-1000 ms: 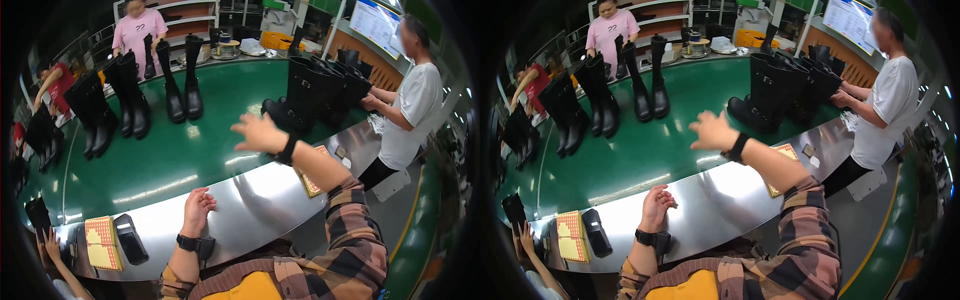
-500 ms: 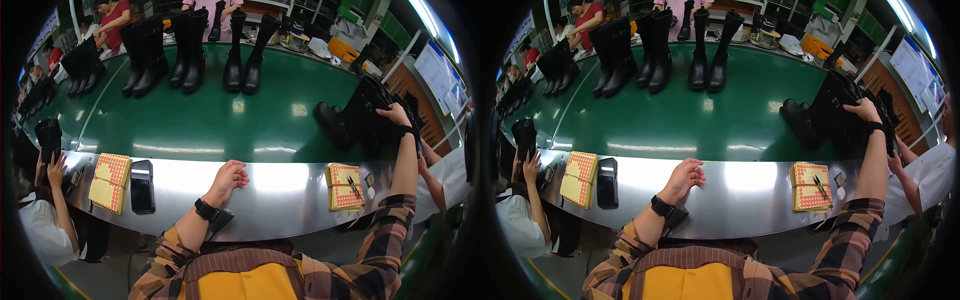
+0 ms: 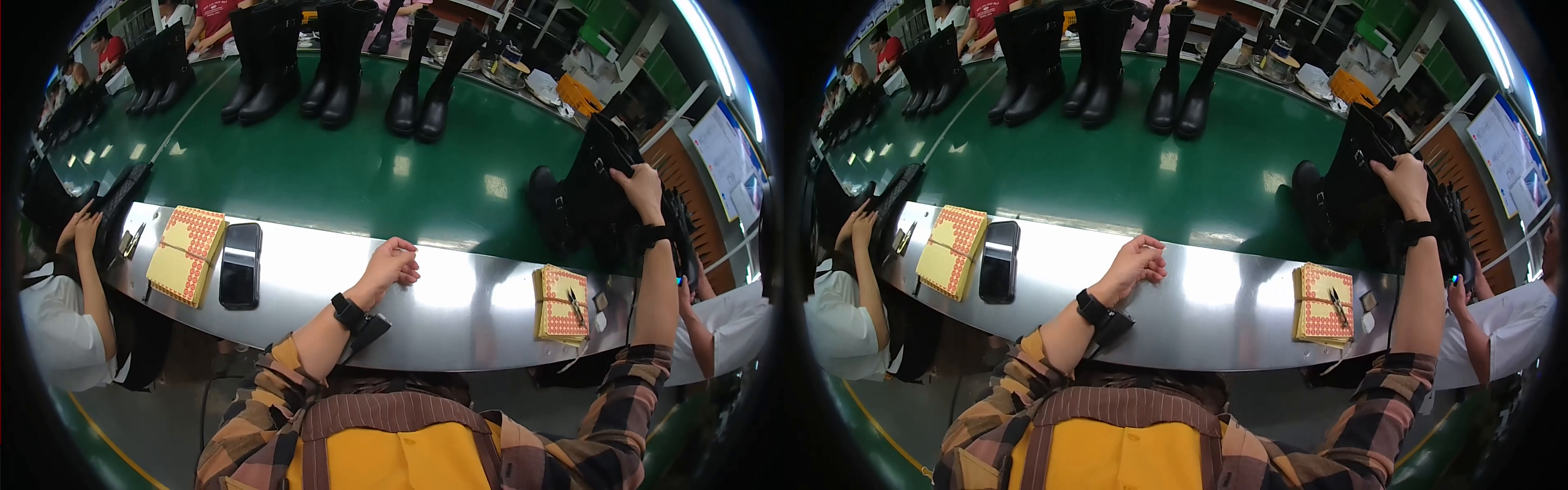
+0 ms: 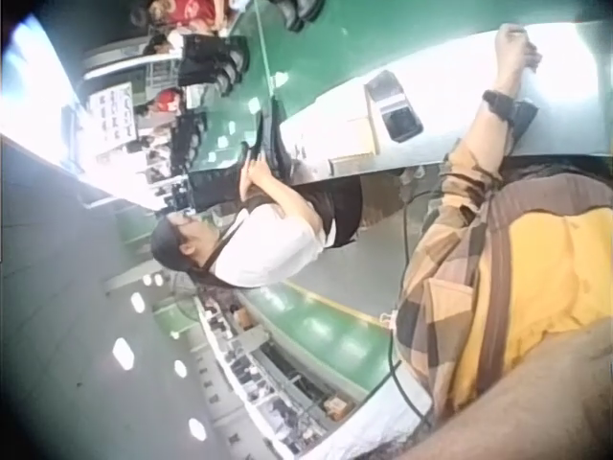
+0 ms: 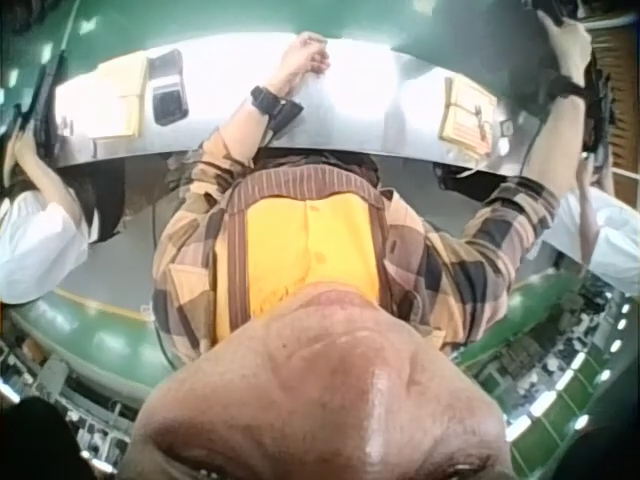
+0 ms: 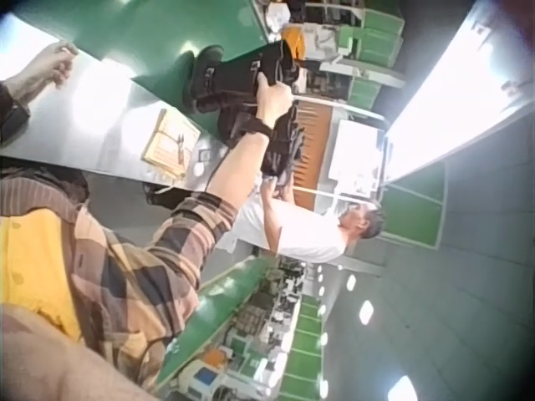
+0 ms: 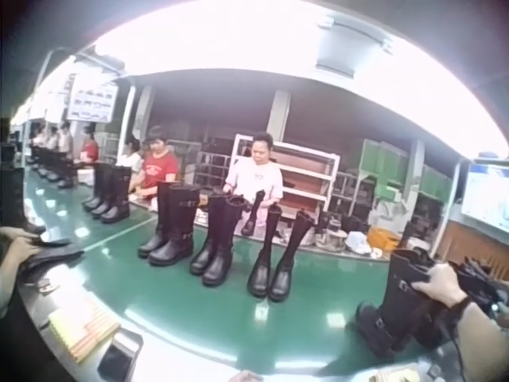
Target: Inspecting and cleaning black quilted boots on a manufacturing assembly line.
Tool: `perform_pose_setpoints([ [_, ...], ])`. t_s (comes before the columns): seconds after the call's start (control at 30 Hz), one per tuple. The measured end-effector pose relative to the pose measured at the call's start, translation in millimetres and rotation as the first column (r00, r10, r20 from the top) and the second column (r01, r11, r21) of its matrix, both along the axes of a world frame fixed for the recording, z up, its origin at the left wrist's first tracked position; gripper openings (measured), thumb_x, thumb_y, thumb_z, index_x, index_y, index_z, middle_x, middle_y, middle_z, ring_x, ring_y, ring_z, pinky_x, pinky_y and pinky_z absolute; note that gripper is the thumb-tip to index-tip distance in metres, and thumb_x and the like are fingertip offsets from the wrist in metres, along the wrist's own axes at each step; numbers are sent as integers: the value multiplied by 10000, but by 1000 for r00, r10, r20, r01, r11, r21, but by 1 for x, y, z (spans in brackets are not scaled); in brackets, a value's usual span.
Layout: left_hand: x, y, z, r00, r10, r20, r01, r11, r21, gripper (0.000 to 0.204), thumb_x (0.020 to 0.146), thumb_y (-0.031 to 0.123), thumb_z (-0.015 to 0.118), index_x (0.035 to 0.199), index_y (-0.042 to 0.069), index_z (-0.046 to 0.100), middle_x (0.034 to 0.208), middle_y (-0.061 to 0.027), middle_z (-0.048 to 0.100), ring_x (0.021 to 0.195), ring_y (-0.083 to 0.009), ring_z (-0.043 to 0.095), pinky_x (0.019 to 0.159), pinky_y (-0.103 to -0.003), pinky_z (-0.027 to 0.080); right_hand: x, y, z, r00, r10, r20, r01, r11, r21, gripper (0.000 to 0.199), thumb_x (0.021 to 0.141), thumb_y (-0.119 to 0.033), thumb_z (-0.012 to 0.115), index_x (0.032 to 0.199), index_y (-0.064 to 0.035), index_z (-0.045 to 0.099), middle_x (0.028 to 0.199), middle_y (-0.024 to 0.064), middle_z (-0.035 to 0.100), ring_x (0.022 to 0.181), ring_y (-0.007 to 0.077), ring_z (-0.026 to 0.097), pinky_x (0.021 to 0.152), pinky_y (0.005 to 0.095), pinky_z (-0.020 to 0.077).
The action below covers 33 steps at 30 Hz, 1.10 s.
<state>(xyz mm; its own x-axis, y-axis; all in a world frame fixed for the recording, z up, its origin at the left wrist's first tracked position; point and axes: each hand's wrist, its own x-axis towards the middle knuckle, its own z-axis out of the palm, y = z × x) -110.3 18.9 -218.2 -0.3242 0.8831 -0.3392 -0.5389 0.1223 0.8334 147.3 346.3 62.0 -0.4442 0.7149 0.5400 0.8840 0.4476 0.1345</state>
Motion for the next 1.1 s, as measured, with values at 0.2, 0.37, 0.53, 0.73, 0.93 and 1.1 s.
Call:
perform_pose_setpoints([
  [0.2,50,-13,57,579,190,-792,75,956,284,874,756,272,780,1436,47,279,1355,-169,398,1251,-281,420,1046,-413,374,-14,-140,73,983,176,-43,-179,979,-94,613,768,-494,715,711,111,635,615,149,588,597,234,602,570,355,452],
  [0.37,97,-22,96,299,389,-871,176,875,451,1350,501,428,905,1509,122,60,1493,-312,111,1378,-481,171,1112,-553,184,-15,-262,52,815,487,-314,-576,626,-526,351,844,-284,702,942,47,641,641,54,579,556,85,536,515,231,402],
  [0.53,102,-24,86,438,453,-777,94,836,540,1320,522,323,907,1505,115,50,1497,-303,120,1371,-463,214,1107,-522,224,11,-313,39,532,812,-240,-824,432,-366,692,745,-217,769,1322,4,457,1313,201,506,1150,274,570,754,278,541],
  [0.73,84,-45,72,646,431,-629,-50,847,530,747,791,89,728,1398,-5,303,1312,-188,467,1183,-274,493,992,-350,396,80,-311,-45,263,752,-604,-437,651,621,944,711,-552,724,1324,51,333,1167,125,459,1102,248,493,884,351,425],
  [0.93,76,-64,69,516,597,-614,-266,793,548,200,927,165,620,915,-35,620,722,-58,614,661,-142,549,612,-288,428,4,-312,-229,529,19,-848,-581,737,-345,830,689,-239,836,1343,-5,382,1308,206,471,1205,313,473,947,412,410],
  [1.1,63,-80,67,414,775,-477,-352,620,701,192,942,139,594,846,-28,599,626,-4,526,581,-78,437,528,-246,346,7,-269,-252,382,246,-891,-591,806,-31,231,881,-72,644,1073,46,596,903,140,683,806,214,660,742,307,506],
])
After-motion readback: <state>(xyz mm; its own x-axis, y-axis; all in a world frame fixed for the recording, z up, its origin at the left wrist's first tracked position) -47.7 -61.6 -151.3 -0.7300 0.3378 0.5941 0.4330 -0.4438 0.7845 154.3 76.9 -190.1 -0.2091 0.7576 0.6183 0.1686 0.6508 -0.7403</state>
